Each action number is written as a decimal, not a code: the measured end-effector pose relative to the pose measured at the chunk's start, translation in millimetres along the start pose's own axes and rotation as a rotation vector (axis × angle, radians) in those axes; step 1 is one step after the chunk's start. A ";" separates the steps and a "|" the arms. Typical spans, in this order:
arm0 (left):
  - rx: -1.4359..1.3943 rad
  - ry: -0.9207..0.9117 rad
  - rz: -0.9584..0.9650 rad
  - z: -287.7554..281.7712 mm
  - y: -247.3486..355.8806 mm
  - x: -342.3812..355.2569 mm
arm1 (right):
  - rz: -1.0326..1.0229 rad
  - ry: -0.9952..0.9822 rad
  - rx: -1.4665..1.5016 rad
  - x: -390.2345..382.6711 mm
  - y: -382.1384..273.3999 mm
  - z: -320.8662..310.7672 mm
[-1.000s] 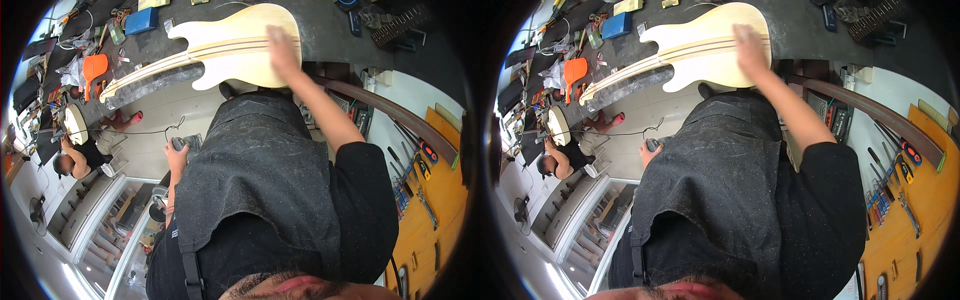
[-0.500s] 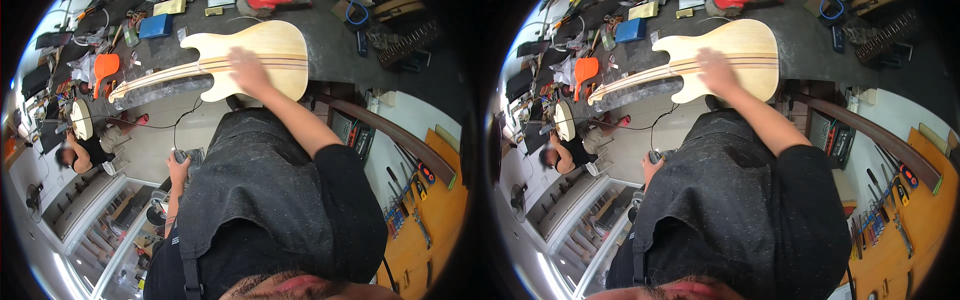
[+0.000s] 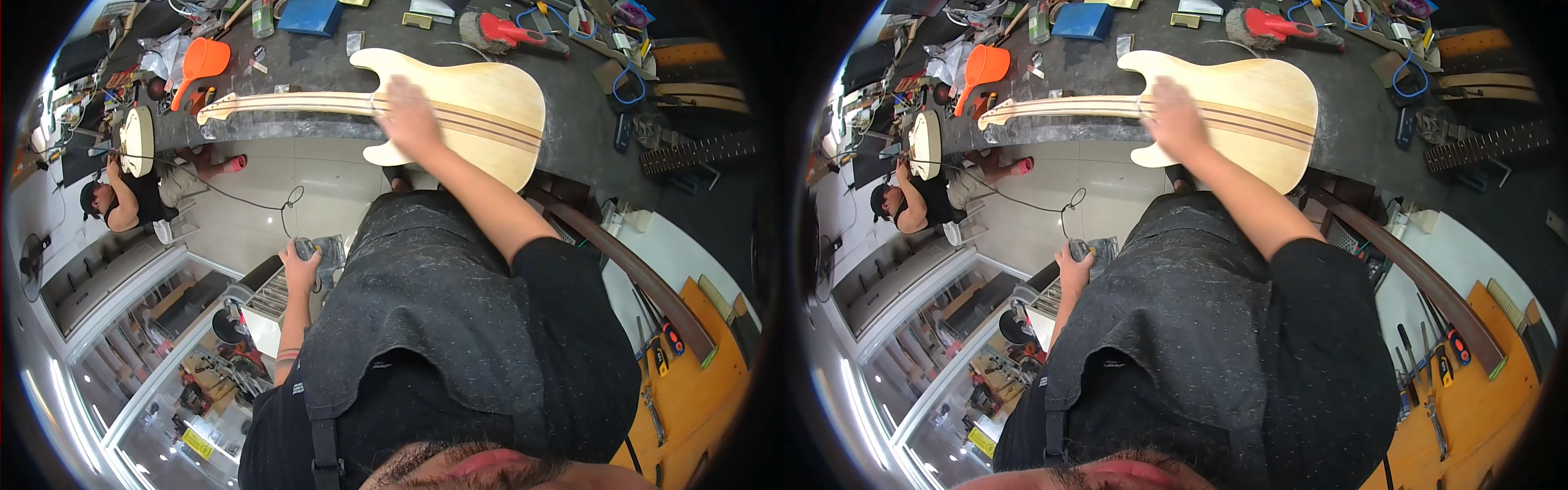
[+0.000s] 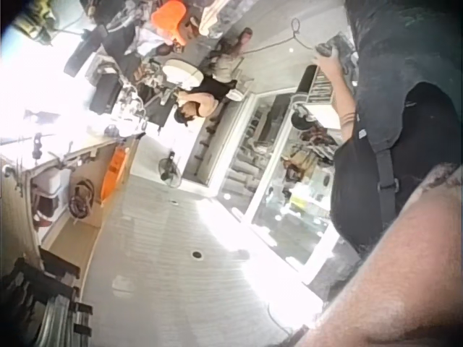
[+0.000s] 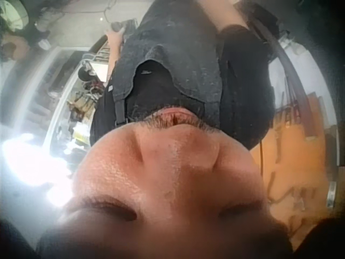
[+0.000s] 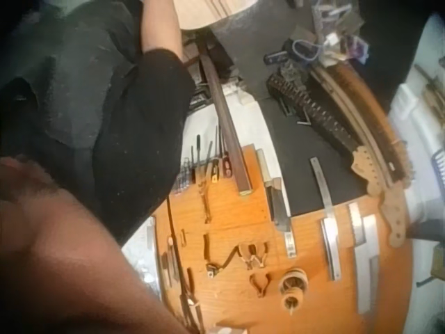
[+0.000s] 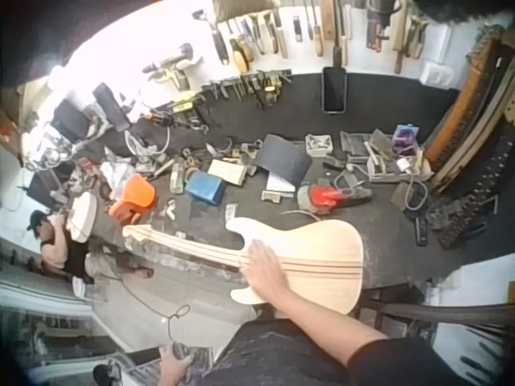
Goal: The person sands the wooden body and neck of an electric guitar using a power sander and a piece of sandpaper.
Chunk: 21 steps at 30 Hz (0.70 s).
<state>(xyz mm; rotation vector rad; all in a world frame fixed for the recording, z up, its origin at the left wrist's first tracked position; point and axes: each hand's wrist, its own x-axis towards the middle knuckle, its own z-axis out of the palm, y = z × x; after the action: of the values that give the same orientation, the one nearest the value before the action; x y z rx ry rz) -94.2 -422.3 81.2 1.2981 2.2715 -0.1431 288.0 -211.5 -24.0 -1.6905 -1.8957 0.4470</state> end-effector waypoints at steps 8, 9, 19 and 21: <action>0.030 0.004 -0.062 11.7 -38.9 -27.4 | -0.496 -0.202 0.135 20.5 -12.3 34.4; 0.023 0.016 -0.055 16.4 -47.2 -32.3 | -0.533 -0.358 0.395 16.1 -0.1 18.8; 0.022 -0.069 -0.151 16.1 -64.1 6.9 | -0.026 -0.095 0.068 -54.7 68.3 -75.1; 0.001 -0.069 -0.168 17.8 -63.4 15.6 | -0.011 -0.261 -0.301 -66.2 60.1 -64.3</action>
<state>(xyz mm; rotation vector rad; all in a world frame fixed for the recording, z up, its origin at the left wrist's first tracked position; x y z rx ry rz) -146.3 -450.2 48.4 1.0852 2.3190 -0.2441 378.1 -274.7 -20.4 -1.8859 -2.2527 0.4108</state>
